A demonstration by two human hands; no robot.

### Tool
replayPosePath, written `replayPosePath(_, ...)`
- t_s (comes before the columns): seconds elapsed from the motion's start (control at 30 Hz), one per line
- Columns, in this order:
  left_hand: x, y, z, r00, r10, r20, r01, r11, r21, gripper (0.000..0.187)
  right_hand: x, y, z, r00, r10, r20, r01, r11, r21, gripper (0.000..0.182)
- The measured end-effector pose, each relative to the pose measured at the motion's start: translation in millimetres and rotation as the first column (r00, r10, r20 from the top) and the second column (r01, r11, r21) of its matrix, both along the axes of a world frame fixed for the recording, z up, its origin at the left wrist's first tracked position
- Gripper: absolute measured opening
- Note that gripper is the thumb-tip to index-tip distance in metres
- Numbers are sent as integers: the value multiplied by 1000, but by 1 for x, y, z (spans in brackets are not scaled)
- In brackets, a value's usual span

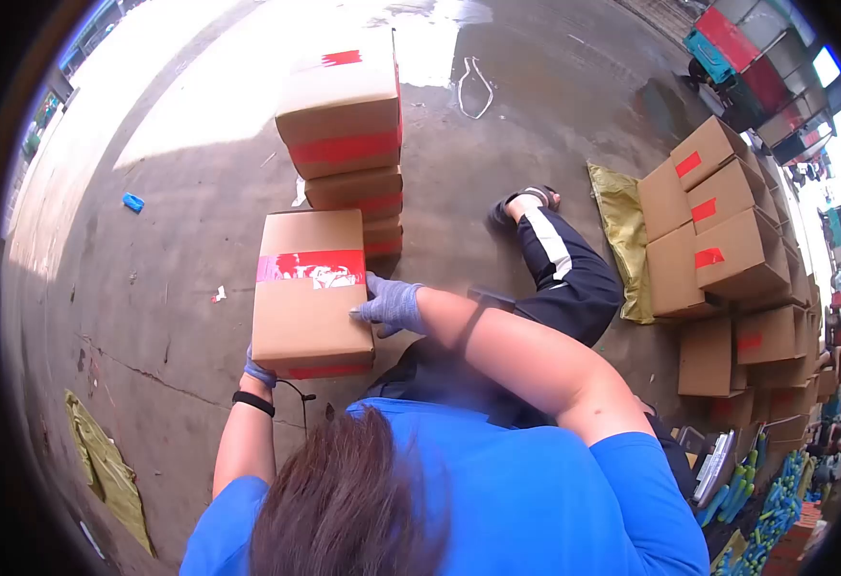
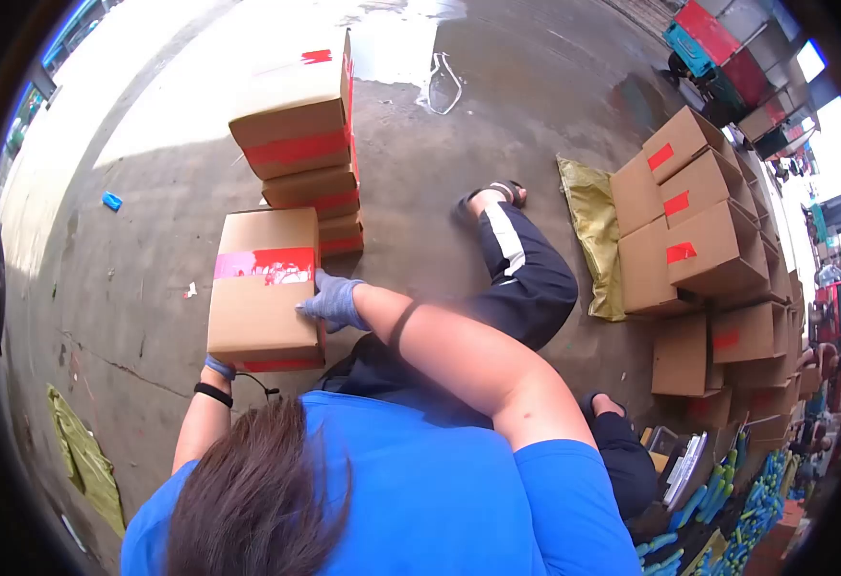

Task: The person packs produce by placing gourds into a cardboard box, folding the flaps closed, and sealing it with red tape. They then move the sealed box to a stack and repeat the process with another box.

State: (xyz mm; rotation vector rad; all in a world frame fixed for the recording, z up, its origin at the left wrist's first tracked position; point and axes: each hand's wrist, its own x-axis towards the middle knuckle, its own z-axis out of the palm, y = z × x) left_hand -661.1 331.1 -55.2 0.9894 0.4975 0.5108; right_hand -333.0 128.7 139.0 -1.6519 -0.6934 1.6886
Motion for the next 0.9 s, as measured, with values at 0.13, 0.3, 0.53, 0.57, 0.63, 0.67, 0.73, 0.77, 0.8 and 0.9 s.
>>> replayPosePath(0.13,20,18,52,937,-347,-49,281,829,-484,81,-1,-18,22,917,365,161,-373,928,20,75)
replayPosePath(0.3,28,78,23,868,-411,279,237,-151,-960,90,77,-89,52,942,-281,-181,328,882,339,50)
replayPosePath(0.53,222,38,172,524,-93,-846,584,763,278,45,275,-355,76,-44,-980,196,632,125,765,40)
replayPosePath(0.57,265,12,206,750,-111,-652,468,786,405,43,307,-400,72,-320,-825,465,551,237,800,56)
replayPosePath(0.63,348,-34,255,957,-222,-187,290,733,615,48,343,-464,96,-593,-411,692,651,261,713,70)
replayPosePath(0.67,385,-86,295,980,-196,-29,181,826,534,46,358,-485,111,-619,-334,710,658,273,702,74)
replayPosePath(0.73,456,-132,313,967,-235,100,139,813,565,43,384,-515,131,-638,-257,726,674,269,688,78)
replayPosePath(0.77,490,-160,315,968,-217,129,130,866,484,42,400,-526,137,-647,-111,754,700,306,645,76)
replayPosePath(0.8,521,-179,313,940,-299,164,223,903,367,41,413,-534,141,-640,35,767,731,334,595,74)
replayPosePath(0.9,588,-257,299,842,-504,192,492,864,112,40,431,-555,159,-344,170,923,896,353,269,64)
